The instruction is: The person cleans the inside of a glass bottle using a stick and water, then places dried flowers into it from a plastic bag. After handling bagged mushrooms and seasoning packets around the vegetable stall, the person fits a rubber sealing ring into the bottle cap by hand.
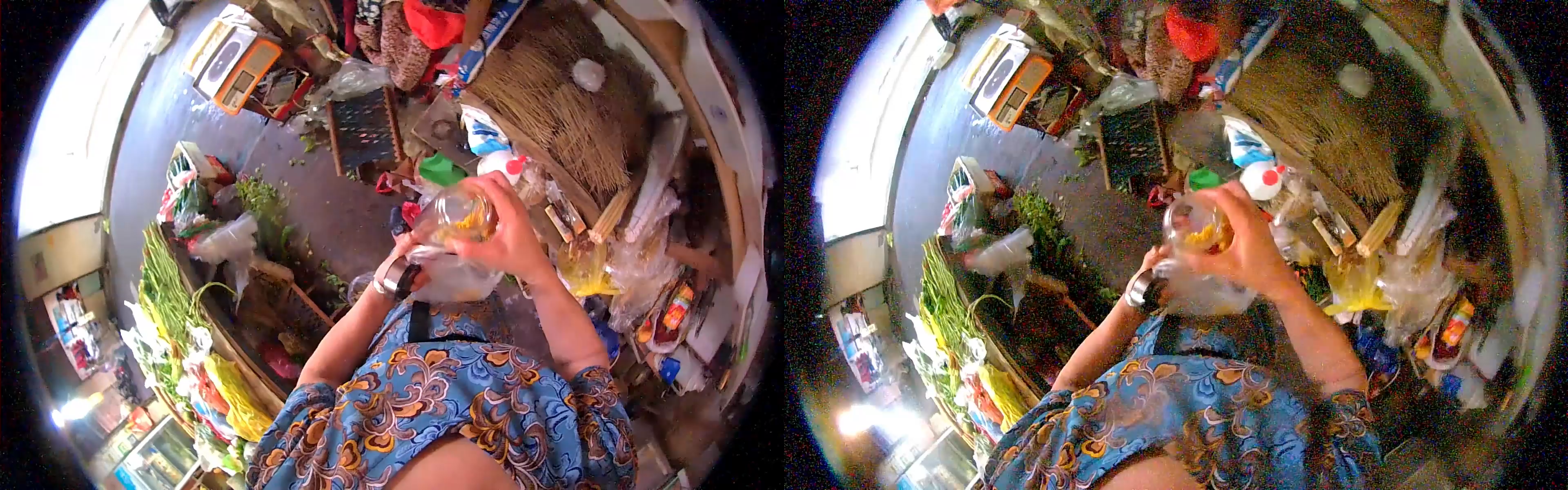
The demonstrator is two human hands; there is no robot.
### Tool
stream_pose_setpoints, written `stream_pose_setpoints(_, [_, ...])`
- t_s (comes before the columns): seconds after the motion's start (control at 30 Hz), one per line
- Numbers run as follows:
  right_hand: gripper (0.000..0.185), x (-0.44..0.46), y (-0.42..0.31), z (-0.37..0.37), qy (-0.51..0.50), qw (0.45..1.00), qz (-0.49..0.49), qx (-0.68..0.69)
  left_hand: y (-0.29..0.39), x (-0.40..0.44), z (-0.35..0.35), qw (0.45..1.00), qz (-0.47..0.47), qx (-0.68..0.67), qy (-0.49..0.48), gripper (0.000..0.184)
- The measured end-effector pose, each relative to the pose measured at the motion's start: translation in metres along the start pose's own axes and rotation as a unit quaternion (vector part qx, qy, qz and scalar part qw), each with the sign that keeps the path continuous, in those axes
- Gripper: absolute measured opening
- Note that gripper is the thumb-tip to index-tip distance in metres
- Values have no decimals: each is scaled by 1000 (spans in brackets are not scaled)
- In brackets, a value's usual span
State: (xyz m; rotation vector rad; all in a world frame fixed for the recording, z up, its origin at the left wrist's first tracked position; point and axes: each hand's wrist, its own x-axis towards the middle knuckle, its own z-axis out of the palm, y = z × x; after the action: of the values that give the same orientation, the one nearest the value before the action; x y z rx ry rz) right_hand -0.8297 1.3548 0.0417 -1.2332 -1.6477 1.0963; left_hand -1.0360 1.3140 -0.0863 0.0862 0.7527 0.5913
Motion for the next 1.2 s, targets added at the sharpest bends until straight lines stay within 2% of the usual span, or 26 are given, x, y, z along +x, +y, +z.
stream_pose_setpoints(0.03, [61,10,13,7,-5,1000,0,0,1,5,-22,1000,2,-4,2,97])
stream_pose_setpoints(0.07, [61,21,27,12,14,999,-3,-37,0,11,-43,995,42,50,-80,93])
stream_pose_setpoints(0.1, [60,32,39,17,33,997,-6,-75,11,6,-35,978,82,103,-162,88])
stream_pose_setpoints(0.13, [60,44,50,20,34,995,-15,-98,14,-12,-26,994,76,50,-63,83])
stream_pose_setpoints(0.23, [62,72,91,37,73,985,-7,-158,25,-21,-49,996,70,38,-33,82])
stream_pose_setpoints(0.27, [64,81,109,42,79,984,0,-158,38,-27,-41,998,48,-35,-16,79])
stream_pose_setpoints(0.3, [64,89,120,45,77,984,1,-159,39,-25,-57,998,48,-38,-15,79])
stream_pose_setpoints(0.37, [65,104,142,53,124,976,23,-179,33,-19,-95,998,66,-3,4,78])
stream_pose_setpoints(0.53, [68,126,204,68,149,962,34,-228,60,-31,-80,997,69,29,26,77])
stream_pose_setpoints(0.63, [70,132,216,72,167,957,100,-215,78,-34,-81,996,33,82,25,77])
stream_pose_setpoints(0.7, [72,136,215,70,154,956,99,-227,77,-27,-79,997,50,46,38,75])
stream_pose_setpoints(0.77, [74,133,213,71,141,956,101,-238,80,-27,-75,997,71,-24,30,59])
stream_pose_setpoints(0.87, [82,130,212,68,149,957,124,-216,99,-24,-67,998,49,28,32,67])
stream_pose_setpoints(0.97, [88,123,205,65,166,961,157,-154,115,-24,-59,998,45,51,15,67])
stream_pose_setpoints(1.0, [89,120,206,64,160,965,151,-146,111,-20,-56,997,68,12,40,56])
stream_pose_setpoints(1.03, [91,117,206,62,155,967,145,-138,112,-18,-56,997,64,14,39,56])
stream_pose_setpoints(1.1, [89,115,194,60,166,964,163,-130,115,-15,-59,995,91,33,19,56])
stream_pose_setpoints(1.13, [87,112,189,59,174,961,178,-122,119,-17,-64,995,72,74,1,66])
stream_pose_setpoints(1.2, [85,99,193,59,197,953,192,-125,121,-15,-59,992,96,76,9,64])
